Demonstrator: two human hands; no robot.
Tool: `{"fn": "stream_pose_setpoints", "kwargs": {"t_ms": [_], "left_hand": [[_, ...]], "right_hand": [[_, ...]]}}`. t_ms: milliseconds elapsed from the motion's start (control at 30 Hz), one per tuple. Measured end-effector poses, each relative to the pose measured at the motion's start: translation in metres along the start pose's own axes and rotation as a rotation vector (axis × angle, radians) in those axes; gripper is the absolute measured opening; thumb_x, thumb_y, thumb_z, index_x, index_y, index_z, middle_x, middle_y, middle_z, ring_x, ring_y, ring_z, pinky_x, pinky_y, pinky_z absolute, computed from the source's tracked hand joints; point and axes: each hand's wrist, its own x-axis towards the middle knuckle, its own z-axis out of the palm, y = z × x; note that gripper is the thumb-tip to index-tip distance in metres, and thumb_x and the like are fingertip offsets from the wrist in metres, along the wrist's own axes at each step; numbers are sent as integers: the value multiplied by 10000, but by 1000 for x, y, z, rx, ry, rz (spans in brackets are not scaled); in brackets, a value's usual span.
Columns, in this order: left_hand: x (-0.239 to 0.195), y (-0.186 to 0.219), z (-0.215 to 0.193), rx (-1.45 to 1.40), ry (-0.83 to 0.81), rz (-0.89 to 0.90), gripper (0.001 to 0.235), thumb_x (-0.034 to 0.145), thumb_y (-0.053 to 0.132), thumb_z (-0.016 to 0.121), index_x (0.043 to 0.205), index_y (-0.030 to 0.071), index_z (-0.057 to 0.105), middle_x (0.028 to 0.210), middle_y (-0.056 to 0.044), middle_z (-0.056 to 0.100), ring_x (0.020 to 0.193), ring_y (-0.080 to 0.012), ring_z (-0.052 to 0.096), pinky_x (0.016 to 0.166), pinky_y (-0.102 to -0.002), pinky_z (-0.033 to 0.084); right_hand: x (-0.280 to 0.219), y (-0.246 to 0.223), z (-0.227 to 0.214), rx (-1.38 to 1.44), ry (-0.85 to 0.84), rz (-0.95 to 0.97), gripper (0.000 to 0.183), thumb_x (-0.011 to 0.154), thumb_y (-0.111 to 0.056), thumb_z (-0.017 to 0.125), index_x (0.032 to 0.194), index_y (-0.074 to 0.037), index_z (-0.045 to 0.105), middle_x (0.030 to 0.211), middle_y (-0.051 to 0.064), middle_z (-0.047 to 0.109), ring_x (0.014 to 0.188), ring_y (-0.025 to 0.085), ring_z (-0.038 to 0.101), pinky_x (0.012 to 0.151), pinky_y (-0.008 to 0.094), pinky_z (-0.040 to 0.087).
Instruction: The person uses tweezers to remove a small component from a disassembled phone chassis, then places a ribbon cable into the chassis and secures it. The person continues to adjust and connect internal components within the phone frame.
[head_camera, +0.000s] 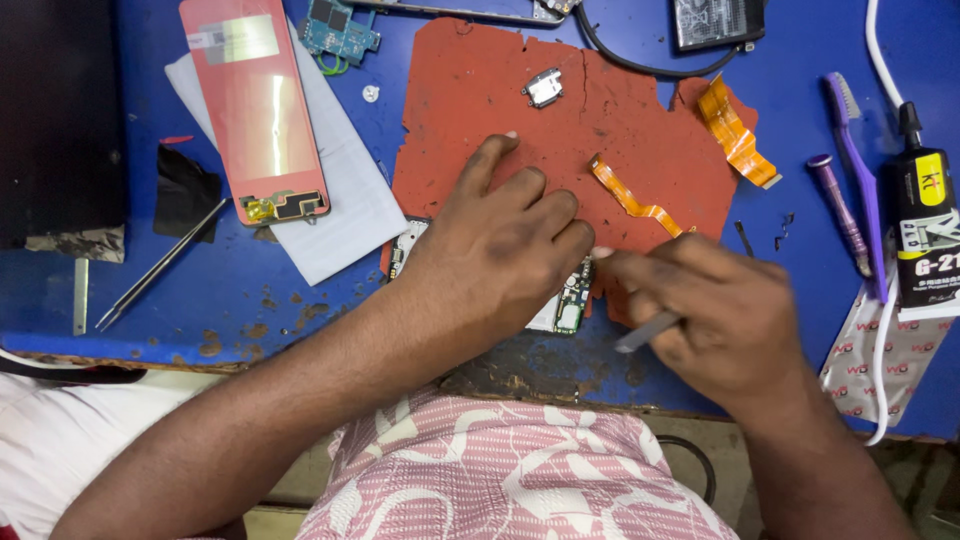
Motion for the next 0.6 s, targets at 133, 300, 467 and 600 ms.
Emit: {"fn": "stream_pose_setpoints", "kwargs": {"t_ms": [133, 300, 467, 600], "left_hand": [[1, -1, 1, -30, 38, -1, 64, 888, 102, 697, 916, 48, 677, 908, -75, 608, 957, -263, 610, 1141, -665, 394], [-2, -3, -2, -53, 35, 3, 84, 881, 110, 684, 923, 39, 671, 899, -96, 591, 943, -289, 603, 1134, -662, 392], [-5, -8, -6, 15, -1, 47, 53, 903, 96, 670, 897, 43, 667, 851, -73, 572, 893, -255, 605, 1177, -680, 350], [-7, -11, -10, 78, 4, 107, 61, 918, 96, 666, 894, 41, 665, 859, -76, 566, 906, -257, 612, 1199, -663, 342]], "right_hand": [[0, 1, 0, -11, 37, -20, 284, 834, -82, 764, 1117, -93, 767, 808, 20, 599, 654, 153, 643, 588, 325, 508], [5, -4, 6, -168, -37, -148, 309, 772, -135, 817, 1082, -133, 806, 756, 11, 594, 599, 186, 597, 536, 364, 476], [7, -12, 5, -279, -71, -143, 330, 745, -176, 840, 1074, -167, 822, 697, 16, 540, 549, 194, 556, 489, 383, 440], [9, -16, 4, -295, -65, -153, 317, 763, -188, 841, 1077, -156, 811, 706, 12, 531, 560, 187, 555, 500, 379, 441]]}}
